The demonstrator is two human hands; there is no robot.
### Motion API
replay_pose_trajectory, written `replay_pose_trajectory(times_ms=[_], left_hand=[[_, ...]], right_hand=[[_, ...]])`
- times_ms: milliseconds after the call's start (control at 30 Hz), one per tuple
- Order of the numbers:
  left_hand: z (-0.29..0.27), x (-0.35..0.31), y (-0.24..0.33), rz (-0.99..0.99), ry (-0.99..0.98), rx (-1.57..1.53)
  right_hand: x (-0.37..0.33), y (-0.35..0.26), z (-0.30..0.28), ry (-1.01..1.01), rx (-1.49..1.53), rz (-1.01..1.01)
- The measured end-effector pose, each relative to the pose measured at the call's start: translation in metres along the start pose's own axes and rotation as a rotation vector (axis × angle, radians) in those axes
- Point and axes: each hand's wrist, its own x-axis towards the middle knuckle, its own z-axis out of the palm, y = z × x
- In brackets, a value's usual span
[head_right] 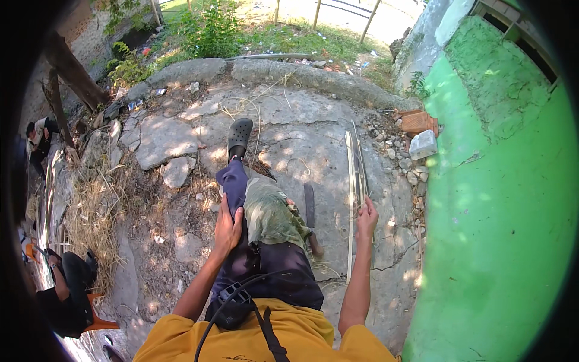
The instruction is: The person scrapes a bamboo strip with a knife while holding it against a cloth covering their lap.
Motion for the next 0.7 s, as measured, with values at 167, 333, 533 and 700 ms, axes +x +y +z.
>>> replay_pose_trajectory(times_ms=[167,333,533,700], left_hand=[[0.0,0.001,-0.001,-0.02,-0.005,0.027],[-0.001,0.001,0.001,-0.031,-0.009,0.037],[-0.001,-0.001,0.0,-0.038,-0.01,0.032],[0.002,0.003,-0.007,0.036,0.067,-0.001]], right_hand=[[-0.021,0.002,0.02,-0.194,0.013,0.124],[-0.019,0.005,0.013,-0.379,-0.019,0.185],[-0.024,-0.01,0.013,-0.205,0.056,0.119],[-0.006,-0.001,0.006,-0.027,-0.046,-0.101]])
